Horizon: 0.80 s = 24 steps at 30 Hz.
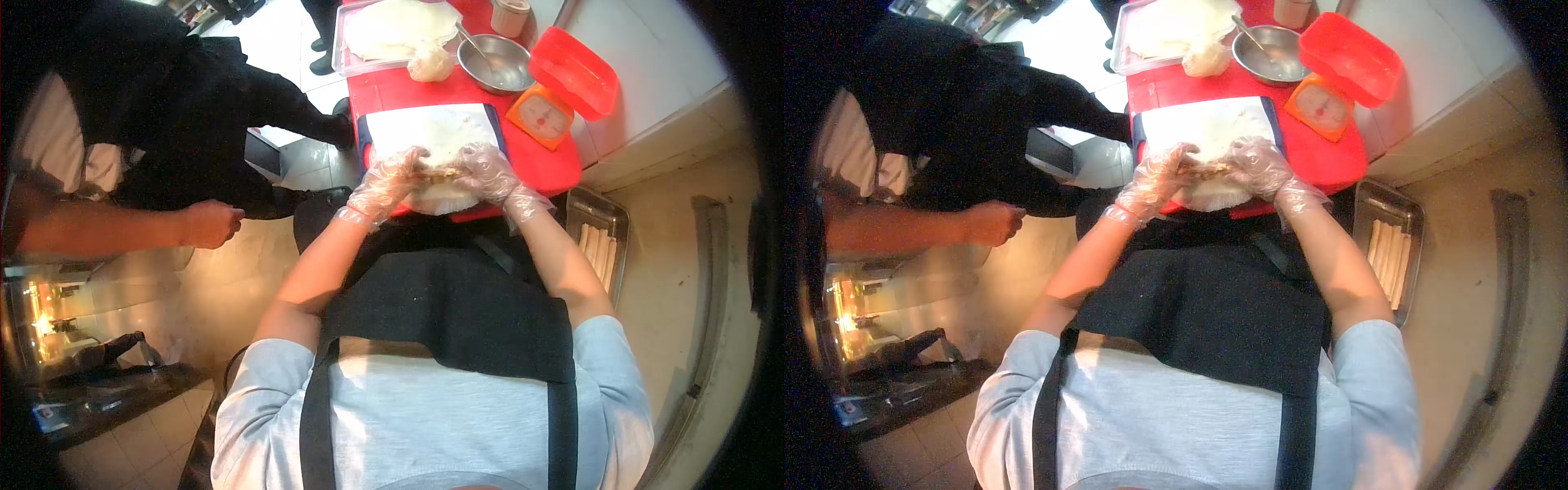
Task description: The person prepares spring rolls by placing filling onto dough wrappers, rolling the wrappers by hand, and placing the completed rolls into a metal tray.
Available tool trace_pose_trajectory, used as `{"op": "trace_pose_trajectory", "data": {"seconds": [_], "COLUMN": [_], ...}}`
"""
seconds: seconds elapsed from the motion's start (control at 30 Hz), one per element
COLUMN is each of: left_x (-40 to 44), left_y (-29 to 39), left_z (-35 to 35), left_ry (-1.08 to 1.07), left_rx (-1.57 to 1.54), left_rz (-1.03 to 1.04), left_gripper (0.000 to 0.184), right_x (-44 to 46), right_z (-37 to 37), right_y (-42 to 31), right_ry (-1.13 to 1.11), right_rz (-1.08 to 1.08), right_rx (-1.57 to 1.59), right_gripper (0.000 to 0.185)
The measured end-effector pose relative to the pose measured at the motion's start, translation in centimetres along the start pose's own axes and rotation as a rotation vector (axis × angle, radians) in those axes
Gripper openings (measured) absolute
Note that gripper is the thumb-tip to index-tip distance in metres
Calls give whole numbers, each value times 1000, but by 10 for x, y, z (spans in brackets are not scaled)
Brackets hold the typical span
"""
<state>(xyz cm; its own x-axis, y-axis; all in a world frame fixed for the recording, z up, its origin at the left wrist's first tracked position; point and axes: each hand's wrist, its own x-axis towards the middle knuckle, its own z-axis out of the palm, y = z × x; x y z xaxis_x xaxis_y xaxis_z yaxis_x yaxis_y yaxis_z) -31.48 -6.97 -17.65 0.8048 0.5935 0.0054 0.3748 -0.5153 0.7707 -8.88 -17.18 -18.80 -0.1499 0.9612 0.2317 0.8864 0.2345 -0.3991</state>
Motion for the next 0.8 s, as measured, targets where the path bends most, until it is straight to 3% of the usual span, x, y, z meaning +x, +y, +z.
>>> {"op": "trace_pose_trajectory", "data": {"seconds": [0.07,0.17,0.23,0.33,0.43,0.53,0.63,0.73,0.8], "left_x": [9,9,7,6,15,24,28,24,28], "left_y": [-17,-16,9,5,5,20,8,27,21], "left_z": [18,24,12,15,19,2,12,16,13], "left_ry": [102,38,22,190,69,-95,12,33,-57], "left_rx": [-156,17,235,300,118,133,200,360,73], "left_rz": [80,66,9,184,77,60,283,153,104], "left_gripper": [42,42,43,44,47,49,50,47,41], "right_x": [6,9,6,0,-11,-12,-14,-24,-20], "right_z": [-1,12,9,-1,-2,-5,-8,-3,-19], "right_y": [-9,-13,-8,10,18,22,30,43,32], "right_ry": [84,-21,26,35,37,33,83,57,24], "right_rz": [-50,75,3,-68,15,50,-6,1,3], "right_rx": [-64,-56,-25,52,62,84,72,48,52], "right_gripper": [26,27,28,34,33,29,35,39,36]}}
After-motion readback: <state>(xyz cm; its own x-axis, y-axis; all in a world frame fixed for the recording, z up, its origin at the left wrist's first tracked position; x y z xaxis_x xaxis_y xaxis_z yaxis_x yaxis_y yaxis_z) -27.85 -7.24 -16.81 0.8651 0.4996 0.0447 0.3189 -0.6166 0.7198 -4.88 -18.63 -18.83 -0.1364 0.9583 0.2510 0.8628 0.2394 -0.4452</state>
